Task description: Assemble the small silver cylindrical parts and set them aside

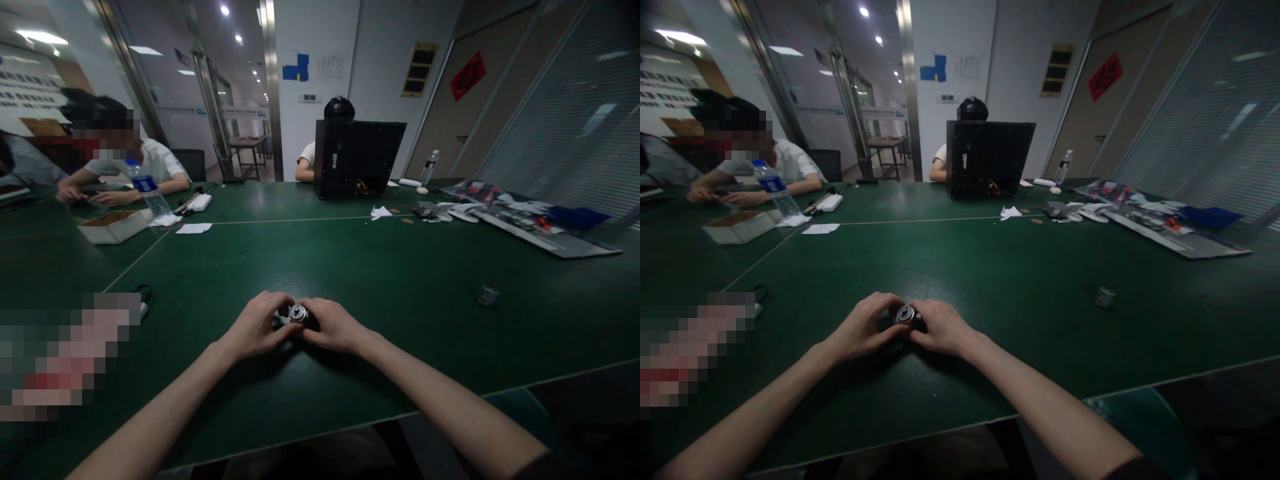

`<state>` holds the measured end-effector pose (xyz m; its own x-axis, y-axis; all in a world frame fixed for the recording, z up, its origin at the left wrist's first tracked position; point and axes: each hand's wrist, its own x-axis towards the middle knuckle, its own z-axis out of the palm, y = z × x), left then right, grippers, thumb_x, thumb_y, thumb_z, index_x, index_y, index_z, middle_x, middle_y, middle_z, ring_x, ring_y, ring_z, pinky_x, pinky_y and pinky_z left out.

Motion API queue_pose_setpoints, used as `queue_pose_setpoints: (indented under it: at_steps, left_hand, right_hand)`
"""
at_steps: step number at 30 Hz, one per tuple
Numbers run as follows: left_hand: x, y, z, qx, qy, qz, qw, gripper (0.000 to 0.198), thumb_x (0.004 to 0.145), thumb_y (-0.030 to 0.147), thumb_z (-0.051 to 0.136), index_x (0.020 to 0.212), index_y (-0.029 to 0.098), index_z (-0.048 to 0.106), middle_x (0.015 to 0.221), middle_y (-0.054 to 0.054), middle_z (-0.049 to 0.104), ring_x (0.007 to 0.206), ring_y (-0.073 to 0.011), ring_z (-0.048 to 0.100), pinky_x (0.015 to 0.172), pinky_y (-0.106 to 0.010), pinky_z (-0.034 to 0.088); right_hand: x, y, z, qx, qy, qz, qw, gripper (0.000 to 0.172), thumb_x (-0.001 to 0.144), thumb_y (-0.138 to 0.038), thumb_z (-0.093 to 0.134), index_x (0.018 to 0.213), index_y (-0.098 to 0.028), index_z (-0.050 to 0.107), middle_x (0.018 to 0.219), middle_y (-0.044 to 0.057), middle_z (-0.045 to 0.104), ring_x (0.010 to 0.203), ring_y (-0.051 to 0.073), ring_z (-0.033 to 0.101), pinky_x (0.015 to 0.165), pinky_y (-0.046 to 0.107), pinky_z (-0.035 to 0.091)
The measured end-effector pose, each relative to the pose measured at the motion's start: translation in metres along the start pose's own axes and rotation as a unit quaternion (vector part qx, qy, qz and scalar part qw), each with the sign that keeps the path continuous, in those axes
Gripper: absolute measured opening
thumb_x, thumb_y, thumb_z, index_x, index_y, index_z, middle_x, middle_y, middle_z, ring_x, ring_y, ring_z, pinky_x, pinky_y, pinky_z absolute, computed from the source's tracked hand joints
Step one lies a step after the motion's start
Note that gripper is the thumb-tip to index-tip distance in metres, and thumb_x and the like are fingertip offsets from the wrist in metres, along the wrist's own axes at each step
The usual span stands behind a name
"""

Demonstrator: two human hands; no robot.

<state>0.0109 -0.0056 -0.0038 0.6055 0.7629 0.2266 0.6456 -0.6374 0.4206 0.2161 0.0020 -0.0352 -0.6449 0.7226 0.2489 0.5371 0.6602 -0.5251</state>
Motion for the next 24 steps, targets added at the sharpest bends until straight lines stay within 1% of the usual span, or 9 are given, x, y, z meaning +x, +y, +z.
queue_pose_setpoints:
  at_steps: [8,17,24]
  left_hand:
    - [0.0002,-0.0022,0.003,0.0,0.002,0.008,1.0,0.023,0.085,0.036,0.057,0.098,0.018,0.054,0.088,-0.004,0.061,0.079,-0.019,0.055,0.072,-0.031,0.043]
    - [0.0014,-0.0013,0.0029,0.003,0.0,0.007,1.0,0.025,0.085,0.037,0.058,0.099,0.017,0.054,0.088,-0.004,0.061,0.079,-0.019,0.055,0.072,-0.031,0.042]
    - [0.0012,-0.0011,0.0029,0.001,-0.004,0.007,1.0,0.024,0.085,0.037,0.057,0.098,0.017,0.055,0.088,-0.005,0.061,0.079,-0.0191,0.055,0.073,-0.031,0.043]
  right_hand:
    - [-0.0005,0.001,-0.0006,-0.001,0.0,-0.004,1.0,0.032,0.079,-0.03,0.06,0.108,-0.017,0.053,0.095,0.006,0.063,0.079,0.017,0.056,0.07,0.026,0.04]
    - [-0.0006,0.0012,-0.0005,0.001,0.0,0.001,1.0,0.031,0.079,-0.031,0.06,0.107,-0.017,0.054,0.093,0.006,0.063,0.078,0.017,0.056,0.069,0.026,0.039]
    - [-0.0009,0.0013,-0.0005,0.003,0.0,-0.002,1.0,0.031,0.08,-0.03,0.06,0.107,-0.018,0.053,0.095,0.006,0.063,0.08,0.017,0.056,0.07,0.026,0.039]
